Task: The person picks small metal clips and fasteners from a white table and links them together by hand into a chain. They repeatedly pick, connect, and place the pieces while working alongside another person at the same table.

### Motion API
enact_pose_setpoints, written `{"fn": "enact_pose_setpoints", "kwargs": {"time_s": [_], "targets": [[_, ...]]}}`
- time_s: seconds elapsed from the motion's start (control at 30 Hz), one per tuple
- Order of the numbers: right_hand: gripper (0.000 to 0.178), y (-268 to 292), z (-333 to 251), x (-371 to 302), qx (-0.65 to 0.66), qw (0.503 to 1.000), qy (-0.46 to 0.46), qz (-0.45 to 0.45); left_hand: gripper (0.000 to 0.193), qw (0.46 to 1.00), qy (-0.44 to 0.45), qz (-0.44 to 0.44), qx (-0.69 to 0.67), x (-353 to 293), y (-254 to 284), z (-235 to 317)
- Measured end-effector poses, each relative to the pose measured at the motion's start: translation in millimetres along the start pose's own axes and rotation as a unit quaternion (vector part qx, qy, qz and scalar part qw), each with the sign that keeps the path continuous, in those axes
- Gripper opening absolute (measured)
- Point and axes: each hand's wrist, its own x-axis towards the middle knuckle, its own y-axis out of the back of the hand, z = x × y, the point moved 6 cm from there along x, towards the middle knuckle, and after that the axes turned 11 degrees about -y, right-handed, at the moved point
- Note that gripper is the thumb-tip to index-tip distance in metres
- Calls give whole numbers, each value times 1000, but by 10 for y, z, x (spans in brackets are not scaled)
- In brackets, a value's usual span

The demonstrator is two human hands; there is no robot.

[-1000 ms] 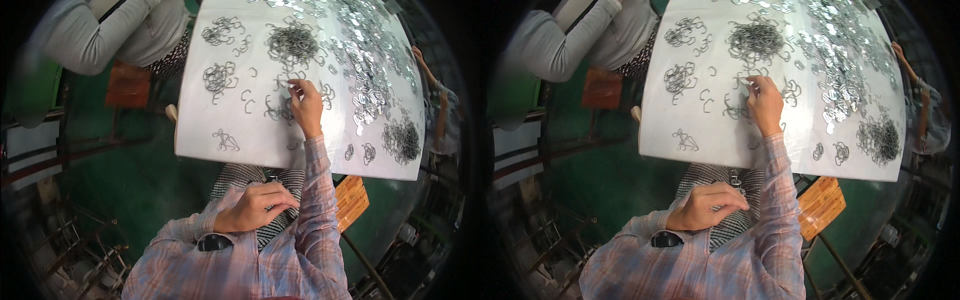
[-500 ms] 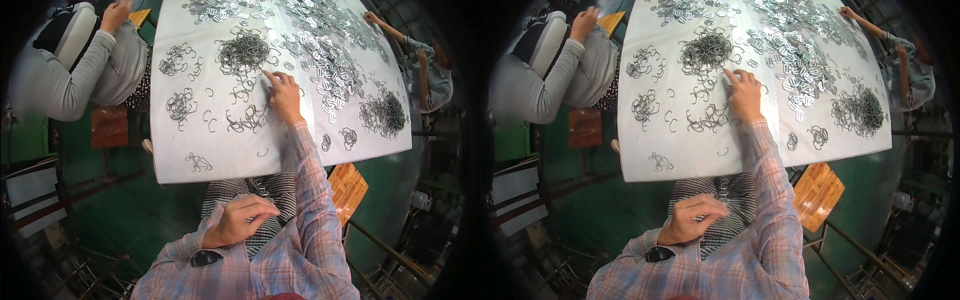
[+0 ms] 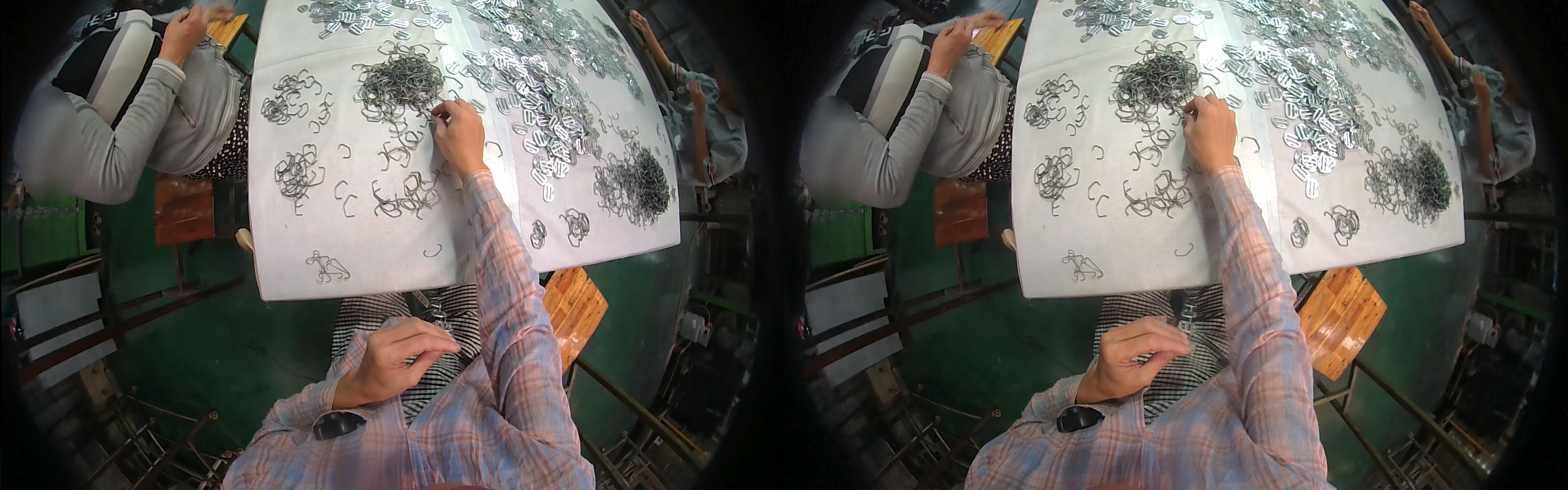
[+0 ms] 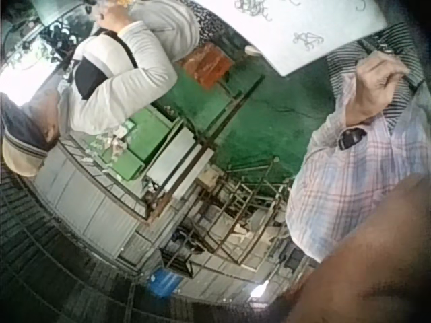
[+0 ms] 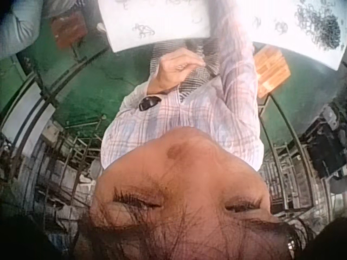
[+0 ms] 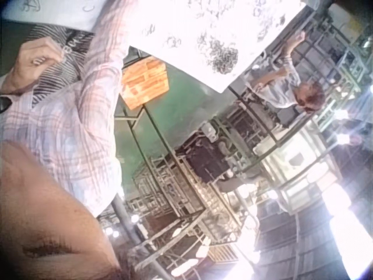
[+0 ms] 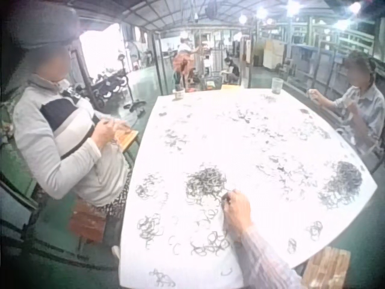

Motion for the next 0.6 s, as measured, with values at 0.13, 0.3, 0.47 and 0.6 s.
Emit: {"fn": "enact_pose_setpoints", "kwargs": {"time_s": [0.13,0.3,0.47,0.6], "targets": [[18,-73,-64,80,-49,997,-53,-39,22,1000,-1,7,11,-8,35,7],[31,-68,7,130,-45,996,-46,-60,22,1000,6,12,15,-12,84,34],[28,-48,230,125,28,992,-76,-99,23,1000,4,21,16,-59,99,15],[24,-59,226,172,21,987,-76,-139,23,1000,-4,23,20,-62,89,38]]}}
